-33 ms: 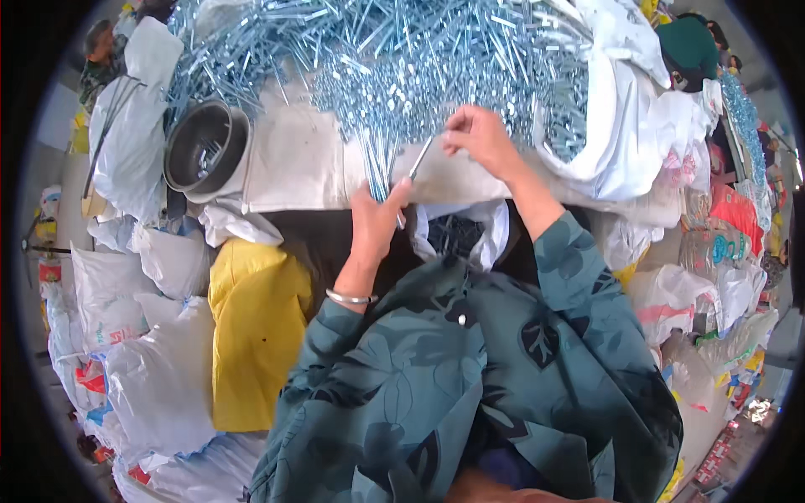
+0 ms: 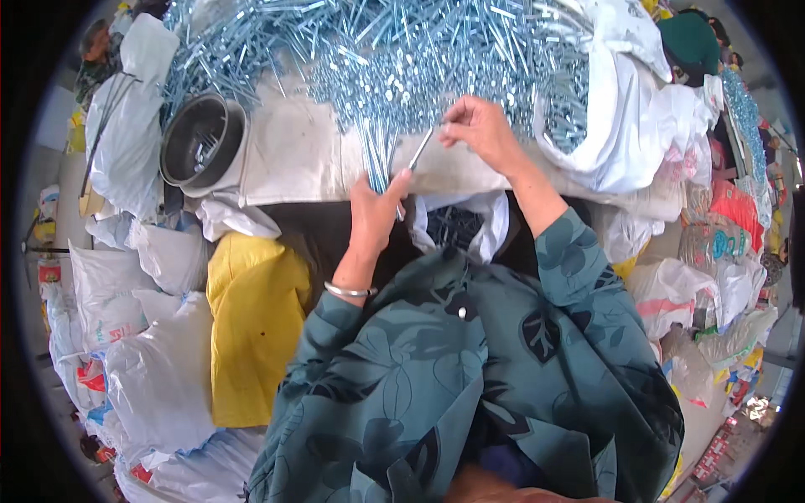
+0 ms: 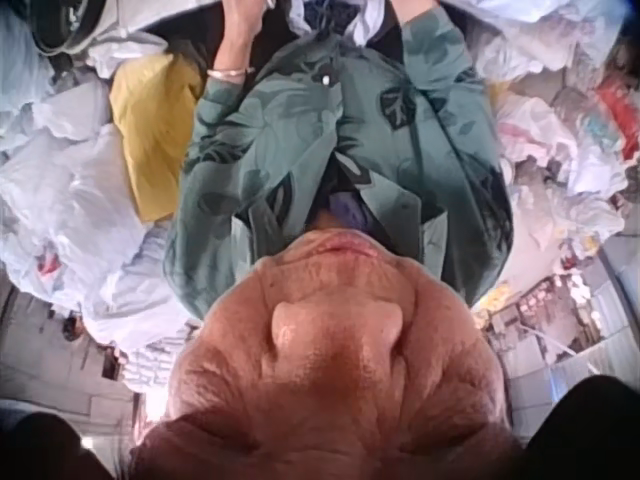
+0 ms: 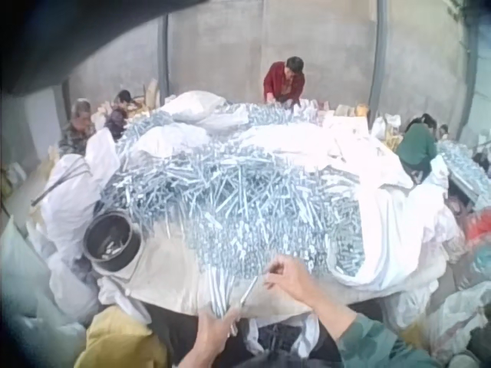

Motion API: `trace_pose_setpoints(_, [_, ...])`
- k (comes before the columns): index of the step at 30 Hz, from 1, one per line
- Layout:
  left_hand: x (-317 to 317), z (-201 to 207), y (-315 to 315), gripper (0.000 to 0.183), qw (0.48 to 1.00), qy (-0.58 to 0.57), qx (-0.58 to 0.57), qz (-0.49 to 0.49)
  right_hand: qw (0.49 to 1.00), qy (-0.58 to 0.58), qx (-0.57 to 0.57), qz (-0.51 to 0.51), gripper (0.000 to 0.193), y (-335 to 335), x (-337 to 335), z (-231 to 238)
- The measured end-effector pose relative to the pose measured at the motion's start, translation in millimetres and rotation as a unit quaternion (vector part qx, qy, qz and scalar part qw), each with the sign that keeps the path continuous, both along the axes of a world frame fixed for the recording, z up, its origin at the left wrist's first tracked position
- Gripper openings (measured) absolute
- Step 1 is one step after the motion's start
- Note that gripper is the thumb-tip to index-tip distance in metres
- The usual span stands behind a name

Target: The person assembles hardware fasteners by picking up metal washers and nuts from a table and sliding them onto metal bolts by hand while holding a bundle of bolts.

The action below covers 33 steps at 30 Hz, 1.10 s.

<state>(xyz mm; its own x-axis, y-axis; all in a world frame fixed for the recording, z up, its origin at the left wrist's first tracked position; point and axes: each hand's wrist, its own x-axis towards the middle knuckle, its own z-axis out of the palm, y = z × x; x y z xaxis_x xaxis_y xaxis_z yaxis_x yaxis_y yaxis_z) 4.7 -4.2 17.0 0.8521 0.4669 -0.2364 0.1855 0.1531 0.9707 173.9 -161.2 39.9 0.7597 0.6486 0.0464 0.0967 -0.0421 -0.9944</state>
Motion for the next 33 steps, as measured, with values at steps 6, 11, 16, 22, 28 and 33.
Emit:
trace_pose_setpoints(6, [5,2,-7,0.029,0.999,-0.009,0.038,-0.014,0.995,-0.073,0.019,-0.059,0.012,-1,-33,23])
trace_pose_setpoints(11, [2,3,-13,0.032,0.998,-0.029,0.055,-0.008,0.976,-0.183,-0.008,-0.116,0.015,-3,-40,7])
trace_pose_setpoints(16, [-1,2,-15,0.031,0.997,-0.028,0.066,-0.013,0.963,-0.23,-0.015,-0.14,0.016,0,-48,4])
trace_pose_setpoints(22, [3,-4,-13,0.033,0.996,-0.022,0.082,-0.012,0.918,-0.366,-0.076,-0.13,0.017,-5,-55,6])
trace_pose_setpoints(28, [4,-12,-9,0.033,0.999,-0.02,0.049,0.002,0.855,-0.502,-0.066,-0.115,0.013,-16,-42,-4])
trace_pose_setpoints(33, [5,-8,-9,0.036,0.999,-0.031,0.012,0.018,0.82,-0.521,-0.205,-0.117,0.012,-29,25,-19])
